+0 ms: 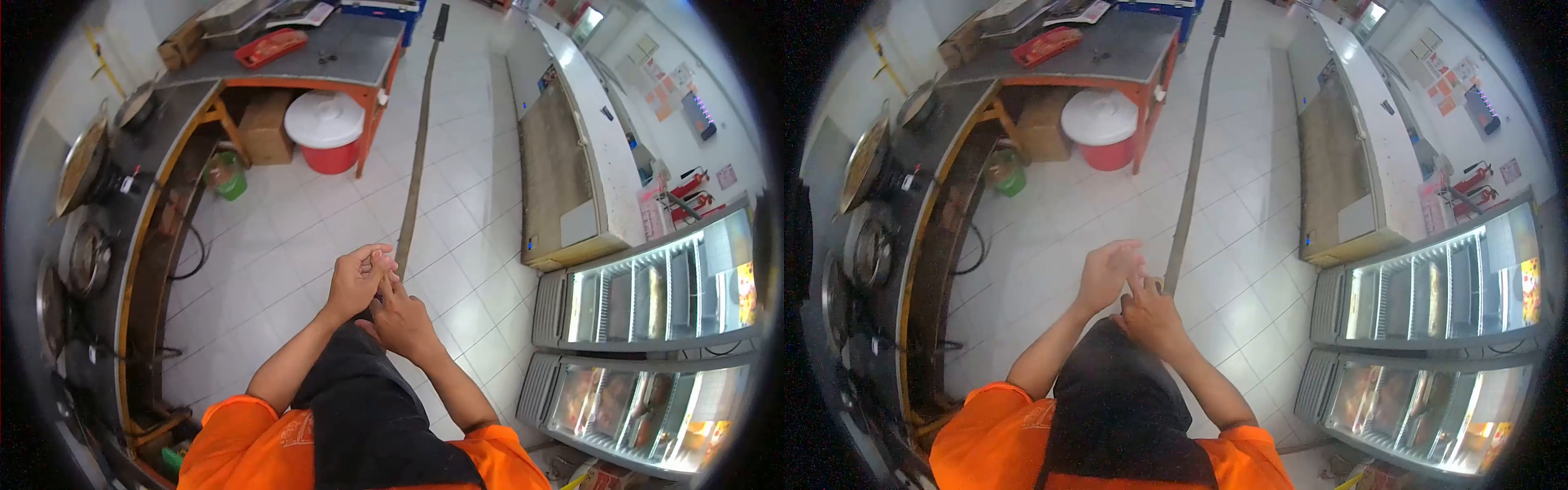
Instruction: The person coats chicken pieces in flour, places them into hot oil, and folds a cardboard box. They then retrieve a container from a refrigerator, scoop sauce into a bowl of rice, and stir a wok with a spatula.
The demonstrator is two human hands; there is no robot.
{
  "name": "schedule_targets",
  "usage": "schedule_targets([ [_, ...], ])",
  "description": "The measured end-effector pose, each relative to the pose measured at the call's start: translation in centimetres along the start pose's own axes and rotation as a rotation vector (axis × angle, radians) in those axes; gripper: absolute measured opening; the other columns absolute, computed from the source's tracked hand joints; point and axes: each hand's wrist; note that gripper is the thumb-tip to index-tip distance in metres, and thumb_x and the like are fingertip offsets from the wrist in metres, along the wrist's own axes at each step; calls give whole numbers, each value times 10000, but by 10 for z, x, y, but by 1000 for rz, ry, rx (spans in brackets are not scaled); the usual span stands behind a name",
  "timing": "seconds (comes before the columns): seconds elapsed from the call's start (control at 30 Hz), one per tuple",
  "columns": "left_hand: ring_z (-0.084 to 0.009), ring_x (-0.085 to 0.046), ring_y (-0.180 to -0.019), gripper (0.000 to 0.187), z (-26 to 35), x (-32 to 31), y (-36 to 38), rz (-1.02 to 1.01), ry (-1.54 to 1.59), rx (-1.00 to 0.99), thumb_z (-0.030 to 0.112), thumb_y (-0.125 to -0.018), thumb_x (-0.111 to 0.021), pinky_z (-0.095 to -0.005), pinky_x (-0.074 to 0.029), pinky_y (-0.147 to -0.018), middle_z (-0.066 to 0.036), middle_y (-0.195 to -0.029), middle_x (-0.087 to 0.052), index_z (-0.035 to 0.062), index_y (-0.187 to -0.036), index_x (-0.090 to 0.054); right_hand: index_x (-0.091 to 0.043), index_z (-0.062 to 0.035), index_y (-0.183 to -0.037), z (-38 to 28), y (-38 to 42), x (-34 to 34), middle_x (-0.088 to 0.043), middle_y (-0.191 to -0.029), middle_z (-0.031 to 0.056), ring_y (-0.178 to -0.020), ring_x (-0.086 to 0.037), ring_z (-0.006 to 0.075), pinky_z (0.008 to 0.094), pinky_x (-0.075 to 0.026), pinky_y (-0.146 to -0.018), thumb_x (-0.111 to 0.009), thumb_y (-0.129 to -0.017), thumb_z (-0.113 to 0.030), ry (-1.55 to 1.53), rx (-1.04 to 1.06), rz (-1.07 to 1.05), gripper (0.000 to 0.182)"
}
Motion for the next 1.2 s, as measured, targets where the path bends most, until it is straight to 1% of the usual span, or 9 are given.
schedule_targets([
  [0.07, -193, -670, -722, 249, -9, -22, -66, 37, 59, 33, 147, -950, -526, -302, -533, -682, -118, -834, -663, -70, -1049, -596, -647, 7, -811, 53, -26, 5, -300, -1452, 237, -1167, -523, 285, 342, -558, -640, -681, -795, -397, -41, -60, 1, 406],
  [0.2, -196, -676, -644, 351, -26, -51, -190, -90, 102, -65, 261, -987, -491, -294, -555, -598, -130, -788, -663, -72, -1018, -599, -657, 8, -796, 153, -68, 35, -303, -1463, 200, -1053, -574, 260, 346, -550, -634, -677, -801, -361, 14, -172, -23, 370],
  [0.27, -215, -680, -648, 414, -19, -65, -247, -69, 231, 173, 316, -1003, -442, -305, -561, -607, -142, -770, -668, -69, -1004, -594, -663, 6, -762, 194, -85, 61, -290, -1485, 167, -914, -598, 232, 352, -540, -628, -672, -806, -342, 2, -215, -118, 351],
  [0.47, -243, -632, -1033, 363, 19, -121, -380, -339, 539, 345, 238, -988, -465, -367, -500, -905, -179, -1135, -626, -54, -1178, -568, -664, 9, -751, 331, -130, 98, -255, -1509, 164, -863, -600, 225, 359, -537, -630, -678, -798, -337, 35, -321, -1, 349],
  [0.77, -248, -681, -862, 287, 7, -204, -595, -136, 234, 124, 178, -962, -518, -354, -563, -776, -166, -964, -679, -72, -1023, -644, -659, 20, -756, 540, -225, 135, -420, -1323, 125, -958, -554, 258, 367, -530, -614, -664, -814, -303, -43, -255, 1, 328],
  [0.97, -209, -678, -760, 234, 22, -224, -738, -11, 703, 296, 163, -944, -563, -312, -565, -684, -141, -841, -681, -61, -931, -633, -659, 1, -767, 661, -313, 165, -405, -1385, 145, -933, -569, 257, 398, -514, -645, -677, -796, -321, -83, -148, -21, 324],
  [1.07, -196, -676, -733, 232, 34, -244, -801, 127, 646, 239, 163, -955, -534, -291, -553, -679, -147, -812, -676, -53, -968, -619, -659, 12, -762, 720, -363, 172, -439, -1335, 156, -966, -559, 273, 407, -515, -649, -691, -782, -318, -56, -181, -97, 332],
  [1.13, -183, -671, -684, 239, 1, -245, -842, 110, 131, -84, 174, -956, -529, -284, -539, -637, -139, -809, -680, -45, -1018, -600, -661, 15, -768, 759, -397, 162, -459, -1302, 168, -959, -564, 278, 414, -513, -642, -698, -773, -320, -16, -128, -56, 338],
  [1.2, -152, -654, -690, 233, -6, -237, -891, 129, 15, -38, 167, -955, -525, -276, -527, -630, -110, -786, -668, -50, -985, -604, -663, 18, -773, 795, -430, 146, -478, -1268, 179, -951, -570, 283, 422, -512, -635, -706, -764, -323, 18, -77, -17, 344],
])
Point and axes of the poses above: each hand's wrist, its own y-axis away from the middle knuckle, its own x-axis out of the back of the hand, z = x × y
